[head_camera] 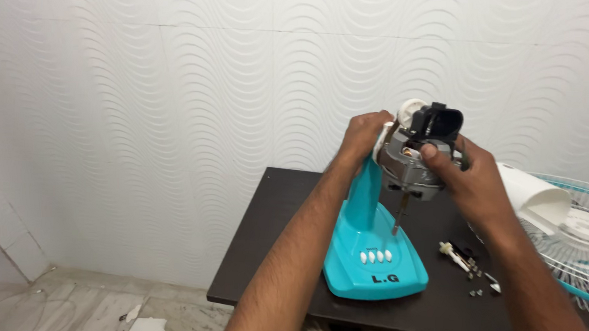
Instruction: The person disassembles a teal table fan by removing the motor assembly from the base, then reattaches the motor and secures it with screws. The person uses a screwdriver to tighten the screws and reposition the motor within the base.
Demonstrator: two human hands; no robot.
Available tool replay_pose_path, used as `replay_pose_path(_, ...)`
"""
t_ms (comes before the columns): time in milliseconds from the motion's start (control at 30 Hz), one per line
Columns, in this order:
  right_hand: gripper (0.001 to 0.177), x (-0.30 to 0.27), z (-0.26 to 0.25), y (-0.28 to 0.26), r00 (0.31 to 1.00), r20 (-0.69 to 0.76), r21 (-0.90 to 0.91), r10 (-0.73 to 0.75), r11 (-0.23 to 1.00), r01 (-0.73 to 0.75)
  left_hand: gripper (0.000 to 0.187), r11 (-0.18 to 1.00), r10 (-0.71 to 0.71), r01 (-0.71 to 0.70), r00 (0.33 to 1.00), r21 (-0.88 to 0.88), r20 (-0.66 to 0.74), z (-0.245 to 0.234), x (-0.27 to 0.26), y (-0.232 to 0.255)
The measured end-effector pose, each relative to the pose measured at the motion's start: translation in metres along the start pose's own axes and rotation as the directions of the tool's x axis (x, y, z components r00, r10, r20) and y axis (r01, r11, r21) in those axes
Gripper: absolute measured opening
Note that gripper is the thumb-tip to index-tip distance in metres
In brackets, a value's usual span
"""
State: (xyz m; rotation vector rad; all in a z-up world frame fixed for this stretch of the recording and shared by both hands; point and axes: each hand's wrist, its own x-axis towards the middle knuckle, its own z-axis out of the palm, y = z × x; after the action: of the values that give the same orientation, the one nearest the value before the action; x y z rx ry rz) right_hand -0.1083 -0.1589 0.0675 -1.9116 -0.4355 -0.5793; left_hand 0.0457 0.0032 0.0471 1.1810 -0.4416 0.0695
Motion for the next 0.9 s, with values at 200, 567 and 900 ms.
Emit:
replay_pose_path(200, 0.062, -0.012, -0.003, 0.013, 0.999, -0.012, 0.053, 0.034, 0.998, -0.033, 0.024, 0.998, 0.052, -0.053, 0.997, -0.024, -0.049, 0.007, -0.005, -0.002)
replay_pose_path(567, 0.066, -0.022, 0.006, 0.031, 0.997, -0.066, 0.128, 0.025, 0.992, -0.016, 0.027, 0.998, 0.069, -0.068, 0.997, 0.018, -0.034, 0.003, -0.001, -0.006)
replay_pose_path(900, 0.065, -0.032, 0.014, 0.034, 0.987, -0.155, 0.177, 0.039, 0.984, -0.011, 0.036, 0.999, 0.051, -0.051, 0.998, -0.004, 0.028, -0.002, -0.008, -0.009)
